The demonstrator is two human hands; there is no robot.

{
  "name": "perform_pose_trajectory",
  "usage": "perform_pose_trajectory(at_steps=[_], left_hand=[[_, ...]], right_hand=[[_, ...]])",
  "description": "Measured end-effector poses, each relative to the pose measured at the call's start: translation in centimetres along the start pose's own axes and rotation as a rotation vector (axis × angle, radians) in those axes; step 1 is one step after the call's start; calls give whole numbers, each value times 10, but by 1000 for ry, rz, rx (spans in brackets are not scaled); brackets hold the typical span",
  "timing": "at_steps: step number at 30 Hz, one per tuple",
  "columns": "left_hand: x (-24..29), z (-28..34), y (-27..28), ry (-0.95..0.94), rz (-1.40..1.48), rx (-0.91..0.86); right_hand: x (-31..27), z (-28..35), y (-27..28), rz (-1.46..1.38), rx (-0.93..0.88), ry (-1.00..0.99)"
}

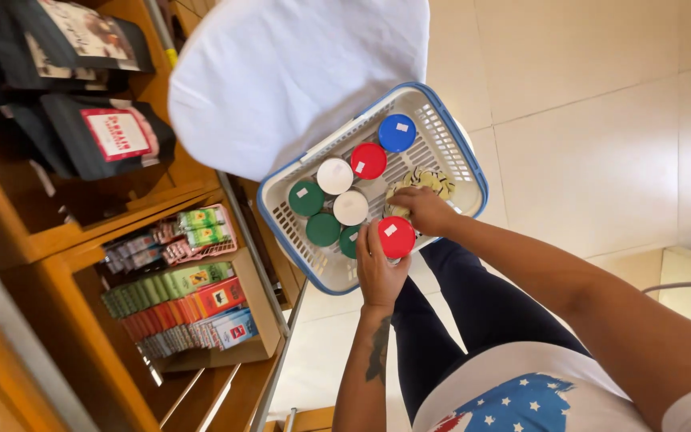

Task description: The recorder is wiping jars with a cloth and organizing them neatly on wooden grocery store shelves.

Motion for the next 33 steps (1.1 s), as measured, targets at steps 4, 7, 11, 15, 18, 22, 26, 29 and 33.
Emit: perform_pose_trajectory(at_steps=[4,7,11,15,18,22,26,29,33], left_hand=[[-19,-11,-27,-16,-15,-58],[-19,-23,-43,-93,-62,11],[-22,-38,-72,-185,-244,88],[-29,-59,-100,-199,-474,204],[-49,-70,-120,-157,-519,269],[-47,-75,-110,-142,-586,260],[-42,-73,-103,-150,-589,271],[-41,-72,-101,-100,-601,320],[-44,-72,-108,-101,-610,361]], right_hand=[[62,-20,-62,514,-416,167],[117,-21,-85,727,-426,96],[139,-15,-51,728,-313,-119],[91,-13,-18,313,-106,-40],[83,-10,-20,54,111,-84],[82,-11,-31,-122,187,-135],[66,-12,-23,-128,188,-138],[61,-14,-18,-188,147,-125],[112,-19,-28,126,-111,-27]])
Point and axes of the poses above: each hand's wrist, its own z-axis away from the middle knuckle, its own y-axis out of the back of the hand, x = y × z, the point moved 3 cm from there along -z, towards the middle knuckle, and after that the axes turned 14 degrees about y, right-handed, at the moved point
